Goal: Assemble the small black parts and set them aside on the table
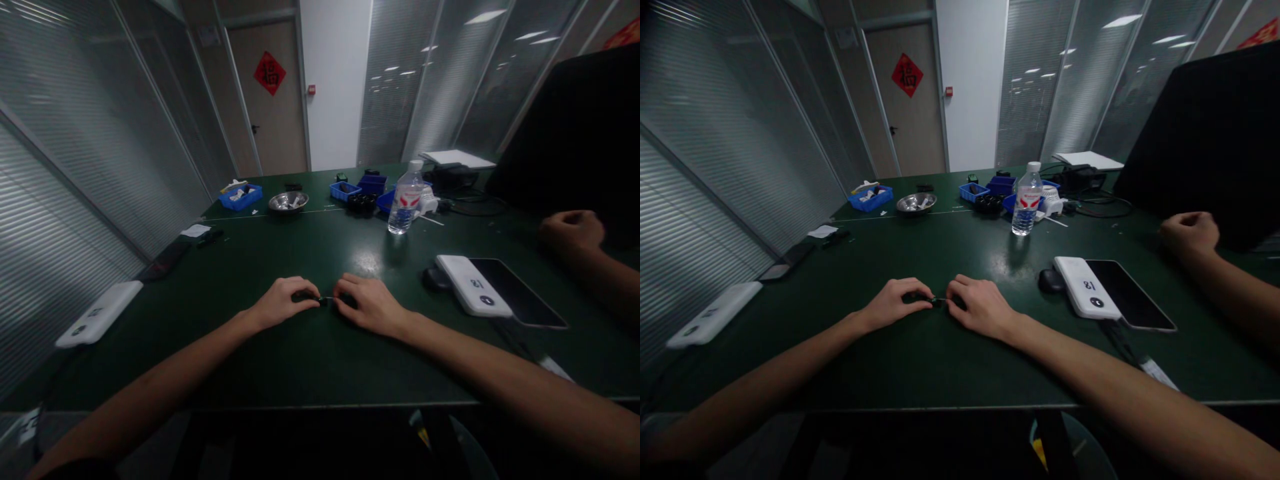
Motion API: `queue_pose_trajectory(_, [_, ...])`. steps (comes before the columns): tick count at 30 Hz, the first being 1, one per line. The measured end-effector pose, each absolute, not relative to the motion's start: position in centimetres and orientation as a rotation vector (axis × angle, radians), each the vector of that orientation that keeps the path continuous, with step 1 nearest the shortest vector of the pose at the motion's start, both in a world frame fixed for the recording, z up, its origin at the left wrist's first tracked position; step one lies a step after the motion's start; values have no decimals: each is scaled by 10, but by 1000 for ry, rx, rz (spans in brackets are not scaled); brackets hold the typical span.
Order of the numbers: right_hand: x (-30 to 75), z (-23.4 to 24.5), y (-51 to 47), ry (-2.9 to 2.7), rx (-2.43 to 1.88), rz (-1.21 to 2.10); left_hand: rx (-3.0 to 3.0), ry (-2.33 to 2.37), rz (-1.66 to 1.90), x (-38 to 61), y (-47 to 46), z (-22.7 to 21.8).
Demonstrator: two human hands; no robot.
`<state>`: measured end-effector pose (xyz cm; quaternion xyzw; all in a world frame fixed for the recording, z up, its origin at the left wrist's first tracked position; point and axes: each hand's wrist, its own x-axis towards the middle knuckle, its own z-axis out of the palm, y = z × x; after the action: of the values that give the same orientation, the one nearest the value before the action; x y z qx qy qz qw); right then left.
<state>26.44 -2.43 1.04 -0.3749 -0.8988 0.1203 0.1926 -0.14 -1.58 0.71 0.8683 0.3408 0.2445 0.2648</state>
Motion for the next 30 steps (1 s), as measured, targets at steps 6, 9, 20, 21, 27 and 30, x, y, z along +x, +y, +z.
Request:
queue_pose_trajectory(6, [265, 11, -26, -2547, -1005, 346, 2331, 916, 642, -1, -18, 9])
queue_pose_trajectory(9, [265, 14, -28, -2558, -987, 325, 2319, 905, 636, -1, -20, 10])
queue_pose_trajectory(20, [262, 10, -30, -2425, -861, 525, 2165, 840, 807, 2, -25, 13])
queue_pose_trajectory(21, [262, 10, -30, -2426, -853, 522, 2167, 839, 818, 3, -25, 13])
queue_pose_trajectory(27, [261, 13, -32, -2528, -892, 399, 2306, 769, 823, 7, -27, 14])
queue_pose_trajectory(30, [259, 15, -34, -2541, -903, 381, 2327, 752, 806, 8, -28, 14])
